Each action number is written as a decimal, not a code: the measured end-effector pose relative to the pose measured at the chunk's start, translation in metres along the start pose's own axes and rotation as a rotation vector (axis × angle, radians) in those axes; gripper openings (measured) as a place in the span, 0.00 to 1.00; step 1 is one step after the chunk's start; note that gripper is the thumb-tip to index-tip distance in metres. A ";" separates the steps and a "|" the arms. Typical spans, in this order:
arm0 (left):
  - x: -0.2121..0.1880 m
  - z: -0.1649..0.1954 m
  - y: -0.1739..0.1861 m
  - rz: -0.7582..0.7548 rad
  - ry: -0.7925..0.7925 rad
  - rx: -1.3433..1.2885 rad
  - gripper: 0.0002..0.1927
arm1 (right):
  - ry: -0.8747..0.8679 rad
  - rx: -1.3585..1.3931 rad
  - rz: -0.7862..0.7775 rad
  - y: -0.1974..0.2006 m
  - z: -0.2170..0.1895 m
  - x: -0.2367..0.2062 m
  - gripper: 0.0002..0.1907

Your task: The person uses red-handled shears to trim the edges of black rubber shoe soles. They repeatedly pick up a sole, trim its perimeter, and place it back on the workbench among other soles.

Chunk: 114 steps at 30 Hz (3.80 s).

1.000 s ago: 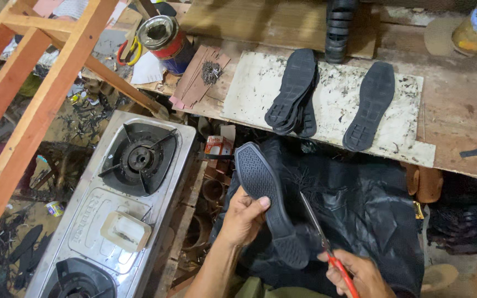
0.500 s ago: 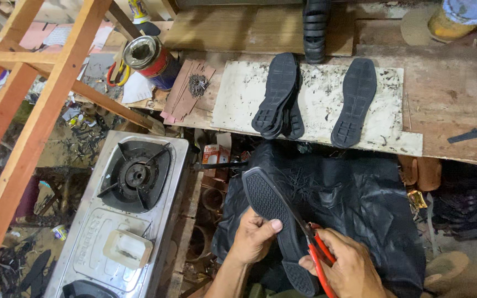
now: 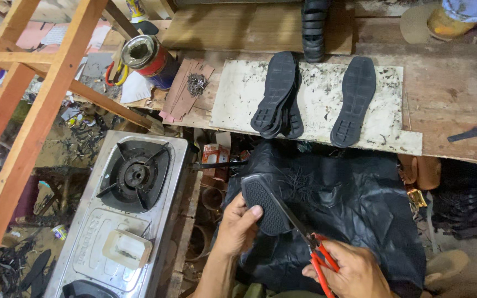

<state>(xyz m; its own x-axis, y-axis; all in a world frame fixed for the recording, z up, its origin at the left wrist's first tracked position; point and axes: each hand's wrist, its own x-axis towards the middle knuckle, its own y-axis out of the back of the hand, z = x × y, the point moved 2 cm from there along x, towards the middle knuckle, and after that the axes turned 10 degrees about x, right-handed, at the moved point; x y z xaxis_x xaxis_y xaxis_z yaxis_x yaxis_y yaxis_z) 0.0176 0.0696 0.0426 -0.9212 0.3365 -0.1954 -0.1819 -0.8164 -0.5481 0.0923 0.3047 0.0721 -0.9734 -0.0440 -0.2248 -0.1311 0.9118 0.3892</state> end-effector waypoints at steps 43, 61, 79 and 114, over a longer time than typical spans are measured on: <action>-0.012 -0.008 -0.015 -0.073 -0.035 -0.002 0.17 | 0.223 -0.085 0.025 0.002 -0.014 0.005 0.41; -0.014 -0.005 -0.009 -0.108 -0.020 0.134 0.19 | 0.319 -0.057 0.028 0.005 -0.011 0.006 0.40; -0.014 -0.007 0.002 -0.129 -0.019 0.204 0.19 | 0.218 -0.014 -0.013 0.018 0.001 0.004 0.34; -0.010 0.069 -0.008 -0.488 -0.044 0.856 0.15 | 0.278 -0.242 -0.183 0.053 0.020 0.000 0.42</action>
<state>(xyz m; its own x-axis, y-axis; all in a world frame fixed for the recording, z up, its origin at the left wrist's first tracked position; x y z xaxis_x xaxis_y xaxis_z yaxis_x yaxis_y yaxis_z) 0.0041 0.0399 0.1052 -0.6875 0.7233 -0.0642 -0.7171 -0.6624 0.2166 0.0888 0.3608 0.0750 -0.9393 -0.3352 -0.0730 -0.3149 0.7581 0.5711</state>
